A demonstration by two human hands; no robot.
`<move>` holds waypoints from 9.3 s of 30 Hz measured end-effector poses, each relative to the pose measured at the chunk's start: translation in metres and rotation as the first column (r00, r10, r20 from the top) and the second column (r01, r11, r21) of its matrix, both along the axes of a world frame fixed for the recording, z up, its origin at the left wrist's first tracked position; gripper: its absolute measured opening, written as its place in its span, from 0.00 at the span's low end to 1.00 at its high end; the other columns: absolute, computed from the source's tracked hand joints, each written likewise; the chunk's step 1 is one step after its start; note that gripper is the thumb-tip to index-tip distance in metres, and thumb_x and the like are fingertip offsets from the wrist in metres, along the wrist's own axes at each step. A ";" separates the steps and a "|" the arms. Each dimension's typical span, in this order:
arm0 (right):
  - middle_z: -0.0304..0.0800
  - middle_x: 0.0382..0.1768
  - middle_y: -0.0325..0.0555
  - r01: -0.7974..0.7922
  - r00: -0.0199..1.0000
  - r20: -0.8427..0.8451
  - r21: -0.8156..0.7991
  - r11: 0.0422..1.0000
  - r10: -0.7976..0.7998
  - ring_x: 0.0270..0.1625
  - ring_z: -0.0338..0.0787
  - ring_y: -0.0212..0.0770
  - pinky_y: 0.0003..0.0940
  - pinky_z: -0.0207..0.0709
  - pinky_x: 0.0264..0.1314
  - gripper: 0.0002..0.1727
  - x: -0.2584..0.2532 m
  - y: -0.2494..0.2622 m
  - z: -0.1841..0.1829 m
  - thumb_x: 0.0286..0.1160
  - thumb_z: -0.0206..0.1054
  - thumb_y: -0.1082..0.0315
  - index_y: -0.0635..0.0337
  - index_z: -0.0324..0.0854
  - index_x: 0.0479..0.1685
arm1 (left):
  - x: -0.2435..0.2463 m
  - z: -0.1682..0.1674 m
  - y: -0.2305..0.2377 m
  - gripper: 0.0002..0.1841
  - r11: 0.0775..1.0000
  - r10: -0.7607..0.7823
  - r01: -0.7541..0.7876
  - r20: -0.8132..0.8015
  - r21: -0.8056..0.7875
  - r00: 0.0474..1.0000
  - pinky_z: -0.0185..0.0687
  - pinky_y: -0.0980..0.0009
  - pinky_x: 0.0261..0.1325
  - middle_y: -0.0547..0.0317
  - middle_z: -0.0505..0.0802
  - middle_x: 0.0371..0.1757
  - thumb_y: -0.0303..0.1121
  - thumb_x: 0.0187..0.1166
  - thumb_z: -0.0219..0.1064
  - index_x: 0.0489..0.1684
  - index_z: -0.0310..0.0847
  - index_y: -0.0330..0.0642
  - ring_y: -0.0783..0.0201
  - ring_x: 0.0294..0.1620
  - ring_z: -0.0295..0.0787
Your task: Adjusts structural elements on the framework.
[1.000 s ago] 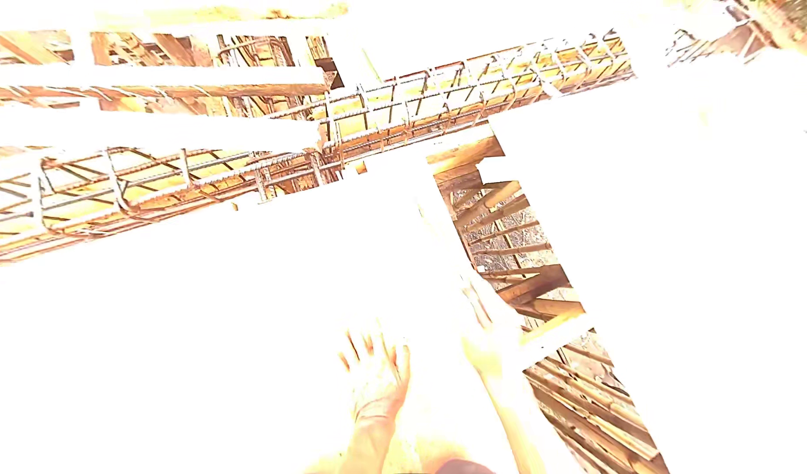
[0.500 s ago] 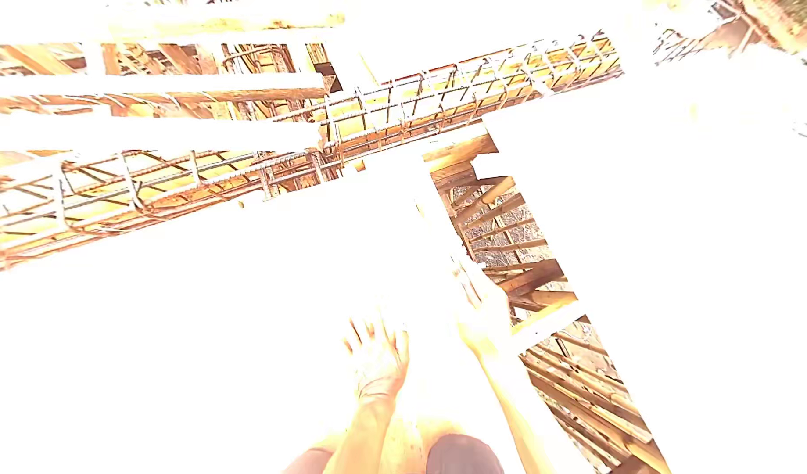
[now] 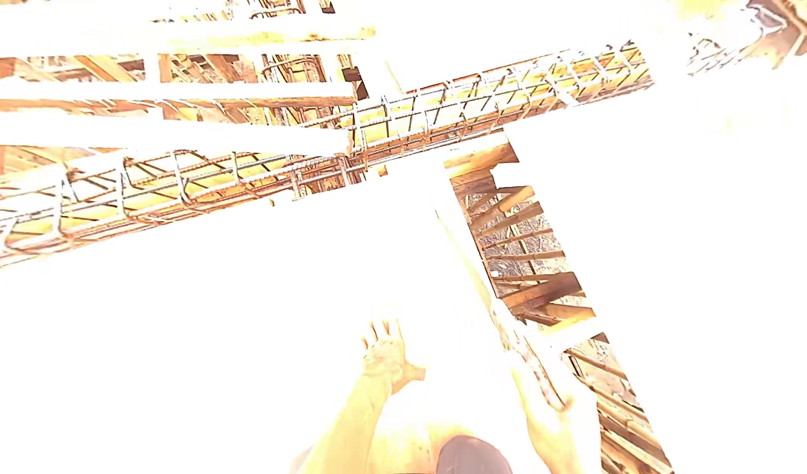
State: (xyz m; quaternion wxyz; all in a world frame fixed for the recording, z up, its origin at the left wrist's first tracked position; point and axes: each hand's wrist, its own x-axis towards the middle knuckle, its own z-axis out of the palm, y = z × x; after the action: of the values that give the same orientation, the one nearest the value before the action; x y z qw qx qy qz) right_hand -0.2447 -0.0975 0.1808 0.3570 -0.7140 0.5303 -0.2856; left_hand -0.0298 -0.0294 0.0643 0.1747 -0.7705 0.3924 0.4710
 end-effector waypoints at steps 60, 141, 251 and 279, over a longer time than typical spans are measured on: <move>0.97 0.49 0.37 0.013 0.999 -0.035 0.006 1.000 -0.012 0.45 0.94 0.28 0.32 0.91 0.49 0.22 0.029 -0.016 -0.009 0.79 0.64 0.59 0.55 0.87 0.68 | 0.005 -0.006 0.002 0.79 0.999 -0.017 0.018 0.034 -0.046 0.999 0.46 0.35 0.87 0.32 0.51 0.92 0.77 0.39 0.79 0.97 0.36 0.44 0.33 0.92 0.43; 0.96 0.52 0.36 0.076 0.997 -0.034 0.097 0.992 -0.073 0.49 0.93 0.27 0.30 0.89 0.55 0.22 0.011 0.009 0.005 0.80 0.63 0.57 0.54 0.86 0.69 | -0.021 -0.001 -0.005 0.78 0.988 0.138 -0.135 0.031 -0.078 0.990 0.47 0.32 0.87 0.31 0.51 0.93 0.76 0.38 0.79 0.96 0.40 0.41 0.30 0.93 0.42; 0.96 0.53 0.39 -0.034 0.999 -0.021 -0.007 0.999 0.034 0.48 0.95 0.28 0.30 0.92 0.51 0.24 -0.055 0.061 -0.024 0.80 0.66 0.62 0.64 0.82 0.71 | -0.022 0.003 -0.011 0.82 0.998 0.059 -0.059 0.102 0.002 0.993 0.50 0.33 0.85 0.24 0.53 0.90 0.81 0.39 0.77 0.94 0.36 0.31 0.29 0.91 0.46; 0.88 0.29 0.42 -0.030 0.995 -0.080 0.332 0.943 0.060 0.20 0.82 0.37 0.36 0.81 0.23 0.24 0.022 -0.051 -0.057 0.83 0.66 0.50 0.38 0.78 0.78 | -0.018 0.001 -0.002 0.78 0.977 0.180 -0.186 -0.065 -0.106 0.982 0.49 0.31 0.85 0.34 0.47 0.94 0.71 0.42 0.83 0.96 0.33 0.41 0.33 0.94 0.40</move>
State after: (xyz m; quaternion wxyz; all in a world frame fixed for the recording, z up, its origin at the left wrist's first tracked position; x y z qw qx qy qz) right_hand -0.2228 -0.1481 0.1242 0.4538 -0.6682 0.5695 -0.1524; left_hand -0.0474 -0.0312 0.0650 0.0763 -0.7987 0.3503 0.4833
